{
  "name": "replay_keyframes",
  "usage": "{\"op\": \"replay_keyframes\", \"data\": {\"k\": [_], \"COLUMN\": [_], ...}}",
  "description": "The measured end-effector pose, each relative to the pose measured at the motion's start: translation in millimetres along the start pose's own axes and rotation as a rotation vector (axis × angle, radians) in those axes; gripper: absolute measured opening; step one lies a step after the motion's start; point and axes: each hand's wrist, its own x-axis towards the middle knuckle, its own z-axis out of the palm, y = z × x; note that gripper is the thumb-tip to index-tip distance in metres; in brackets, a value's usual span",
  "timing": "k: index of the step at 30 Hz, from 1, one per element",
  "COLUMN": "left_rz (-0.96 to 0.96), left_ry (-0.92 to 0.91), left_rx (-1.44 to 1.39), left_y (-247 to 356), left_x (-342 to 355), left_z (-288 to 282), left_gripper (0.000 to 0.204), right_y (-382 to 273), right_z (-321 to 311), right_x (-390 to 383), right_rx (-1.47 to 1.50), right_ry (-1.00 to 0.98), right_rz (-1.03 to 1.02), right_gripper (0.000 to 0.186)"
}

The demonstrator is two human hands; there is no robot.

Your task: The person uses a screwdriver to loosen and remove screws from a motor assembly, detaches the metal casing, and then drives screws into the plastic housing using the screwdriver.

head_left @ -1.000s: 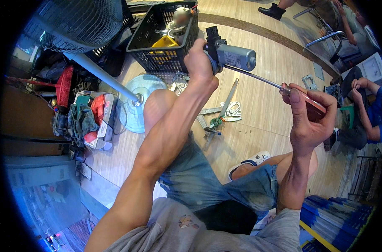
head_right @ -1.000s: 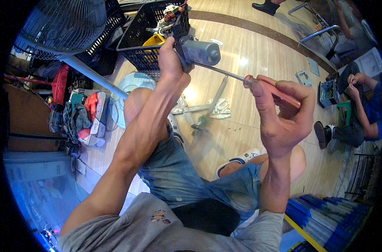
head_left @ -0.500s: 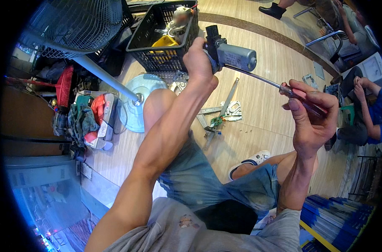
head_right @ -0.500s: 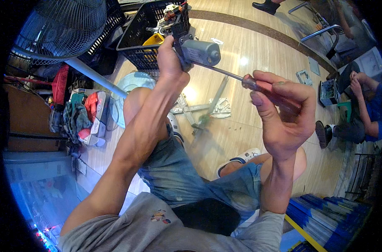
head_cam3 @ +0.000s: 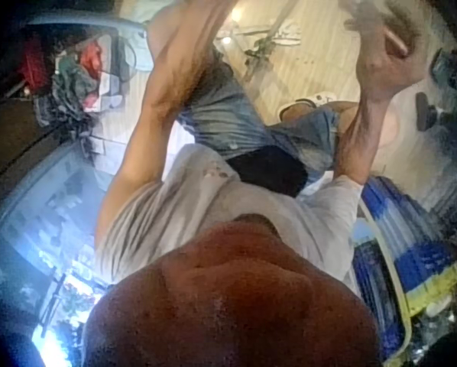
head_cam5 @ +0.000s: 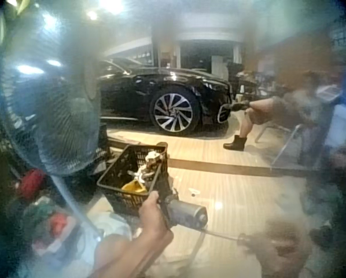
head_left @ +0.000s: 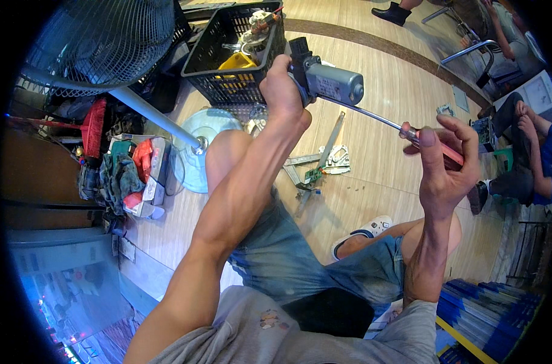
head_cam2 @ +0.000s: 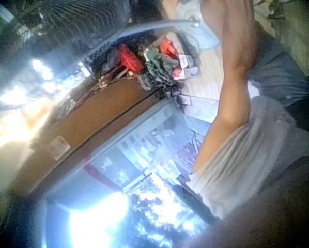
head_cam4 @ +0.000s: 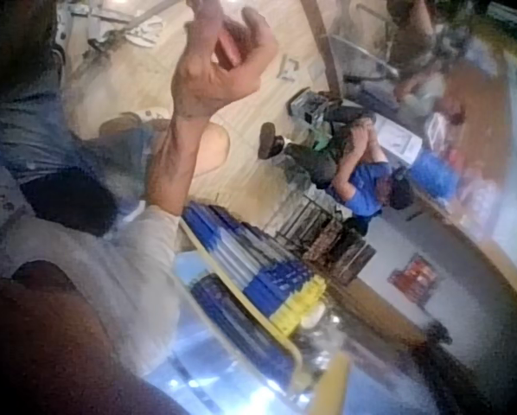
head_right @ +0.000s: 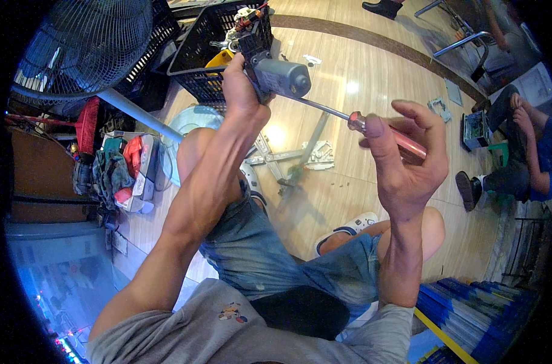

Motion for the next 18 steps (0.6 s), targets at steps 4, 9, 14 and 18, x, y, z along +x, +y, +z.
{"op": "replay_keyframes", "data": {"k": [4,9,14,18], "left_rz": [0.022,0.015,-0.011,0.029], "left_ry": [0.0,0.021,0.02,0.044], "left_rx": [-0.041,-0.019,-0.013,-0.054], "left_y": [5,6,4,4], "left_x": [-1,-4,-2,-3], "left_z": [5,7,0,3], "left_gripper": [0.026,0.025,0.024,0.023], "right_y": [-7,-2,-4,-12], "right_z": [-6,-7,-6,0], "right_x": [-1,-1,-5,-3], "right_rx": [0.066,0.07,-0.144,-0.134], "right_ry": [-0.174,-0.137,-0.054,0.002], "right_rz": [-0.057,-0.089,-0.053,0.126], "right_gripper": [0.035,0.032,0.037,0.041]}}
